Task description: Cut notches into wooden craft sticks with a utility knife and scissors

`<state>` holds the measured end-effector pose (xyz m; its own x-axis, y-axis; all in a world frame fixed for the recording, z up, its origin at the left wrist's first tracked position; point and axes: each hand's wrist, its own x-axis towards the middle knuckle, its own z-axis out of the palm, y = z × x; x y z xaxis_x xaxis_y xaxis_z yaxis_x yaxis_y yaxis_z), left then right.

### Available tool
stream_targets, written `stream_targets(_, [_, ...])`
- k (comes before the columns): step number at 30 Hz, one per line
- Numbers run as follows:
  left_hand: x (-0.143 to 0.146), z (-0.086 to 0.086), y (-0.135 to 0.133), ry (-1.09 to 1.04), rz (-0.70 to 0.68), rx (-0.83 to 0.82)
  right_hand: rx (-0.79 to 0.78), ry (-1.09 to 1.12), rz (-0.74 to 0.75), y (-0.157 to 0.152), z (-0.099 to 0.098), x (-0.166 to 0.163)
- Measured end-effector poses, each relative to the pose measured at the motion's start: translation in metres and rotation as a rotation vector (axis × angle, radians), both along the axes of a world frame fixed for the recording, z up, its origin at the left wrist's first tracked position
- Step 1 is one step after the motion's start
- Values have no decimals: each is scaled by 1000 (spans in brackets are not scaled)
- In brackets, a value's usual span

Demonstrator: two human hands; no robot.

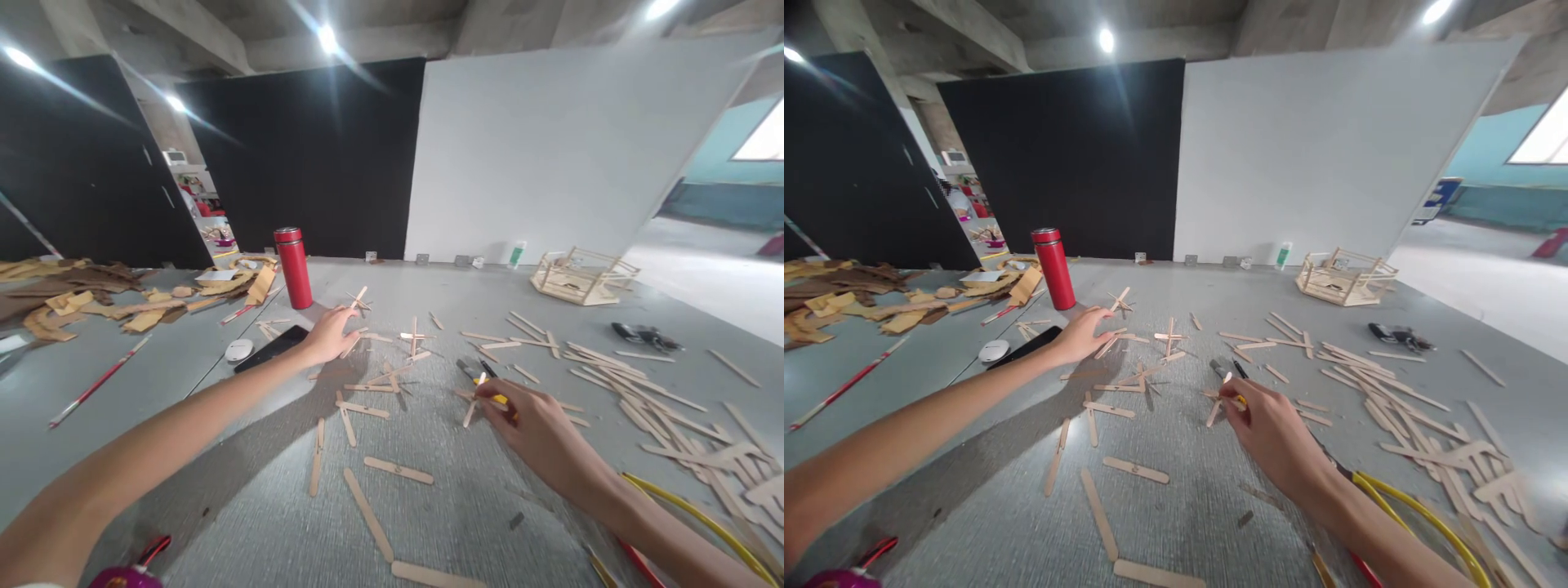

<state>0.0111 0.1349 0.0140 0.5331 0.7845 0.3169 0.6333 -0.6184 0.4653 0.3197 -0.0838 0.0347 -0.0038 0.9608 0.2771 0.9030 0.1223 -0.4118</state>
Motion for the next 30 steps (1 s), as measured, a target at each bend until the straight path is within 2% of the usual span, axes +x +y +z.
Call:
stream_targets(6, [27, 12, -8, 71, -192, -125, -3, -5, 11, 1, 0, 0])
stream_targets(13, [85, 22, -5, 54, -180, -221, -11, 6, 38, -4, 3, -3])
stream_targets(17, [99, 25, -18, -17, -164, -268, -22, 53, 57, -5, 6, -5])
stream_targets(20, [93, 32, -44, -88, -180, -316, -12, 140, 33, -5, 9, -7])
stream_targets(24, [71, 46, -101, -168, -279, -426, -4, 331, 20, -13, 15, -17])
stream_targets(27, [51, 60, -149, -248, -342, -463, -20, 509, 88, -26, 25, -30])
stream_targets(30, [36, 70, -185, -309, -346, -446, -104, 655, 169, -43, 35, -45])
